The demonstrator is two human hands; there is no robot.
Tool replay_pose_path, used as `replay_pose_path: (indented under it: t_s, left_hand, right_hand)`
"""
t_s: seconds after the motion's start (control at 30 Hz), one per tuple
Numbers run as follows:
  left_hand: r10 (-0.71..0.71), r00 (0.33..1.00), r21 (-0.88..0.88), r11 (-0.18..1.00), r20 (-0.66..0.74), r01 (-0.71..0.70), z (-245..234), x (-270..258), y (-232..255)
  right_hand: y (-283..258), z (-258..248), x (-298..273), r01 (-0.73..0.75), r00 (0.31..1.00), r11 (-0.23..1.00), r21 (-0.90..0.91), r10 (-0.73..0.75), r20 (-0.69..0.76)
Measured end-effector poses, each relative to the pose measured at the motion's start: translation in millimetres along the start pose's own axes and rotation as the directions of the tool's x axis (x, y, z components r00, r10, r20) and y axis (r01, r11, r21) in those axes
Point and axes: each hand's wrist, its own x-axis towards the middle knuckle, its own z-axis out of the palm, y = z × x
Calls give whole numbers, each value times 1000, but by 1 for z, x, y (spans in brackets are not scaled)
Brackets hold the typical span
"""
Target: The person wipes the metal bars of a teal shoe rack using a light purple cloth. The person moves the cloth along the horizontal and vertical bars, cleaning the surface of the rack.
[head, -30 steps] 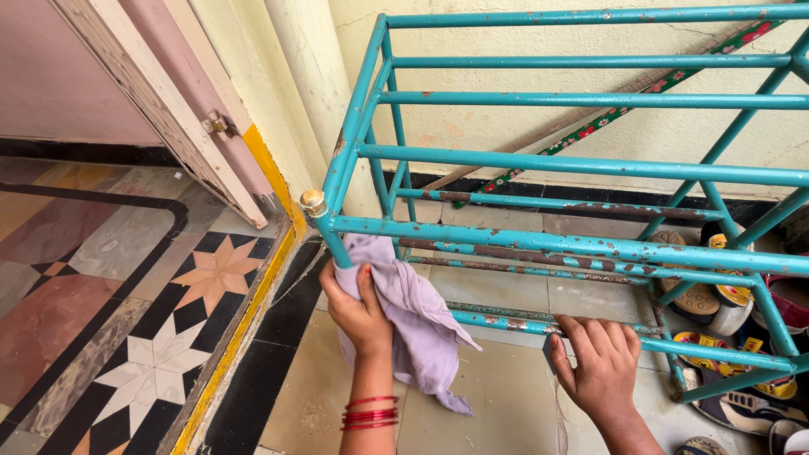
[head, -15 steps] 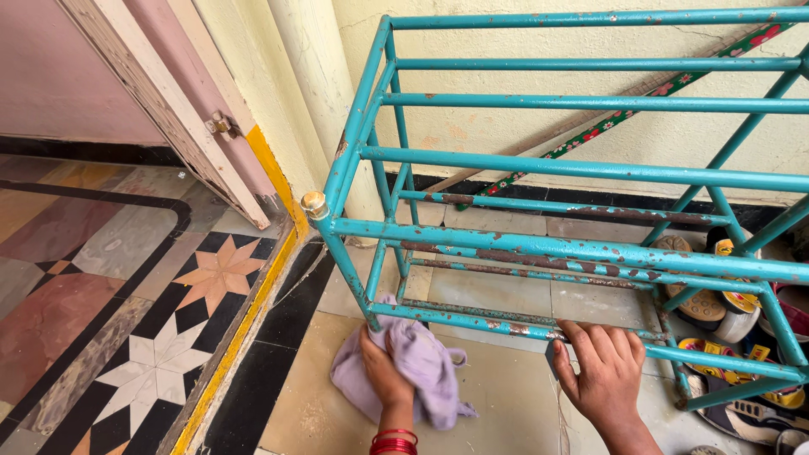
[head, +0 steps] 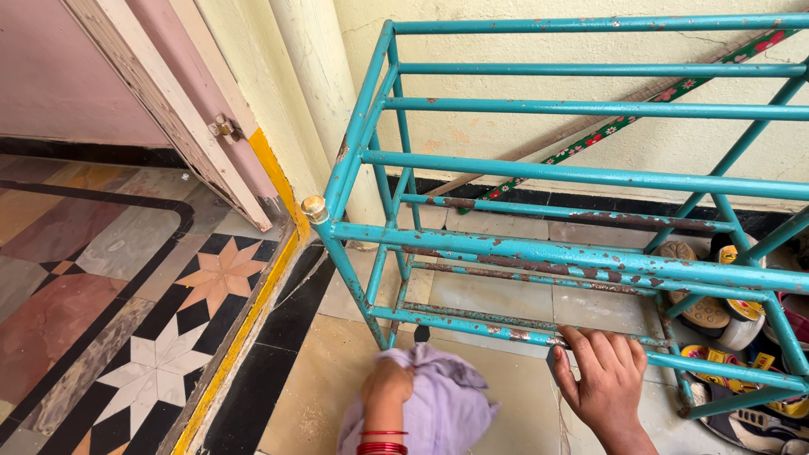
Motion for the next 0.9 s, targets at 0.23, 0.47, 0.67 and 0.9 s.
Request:
replay_pose_path:
  t_s: [0.23, 0.47, 0.67, 0.9]
  left_hand:
    - [449, 893, -96, 891, 33, -444, -43, -43, 51]
    - [101, 982, 61, 994, -158, -92, -159, -105, 4]
    - [-130, 566, -480, 699, -814, -530, -178, -95, -17]
    - [388, 867, -947, -195, -313, -255, -169, 6, 42]
  right_hand:
    - [1, 1, 3, 15, 1000, 1000, 12, -14, -23]
    - [2, 2, 1, 9, 1000, 1000, 7, -9, -1]
    - [2, 3, 1, 5, 1000, 1000, 8, -5, -9]
    - [5, 6, -1, 20, 999, 1000, 15, -20, -27]
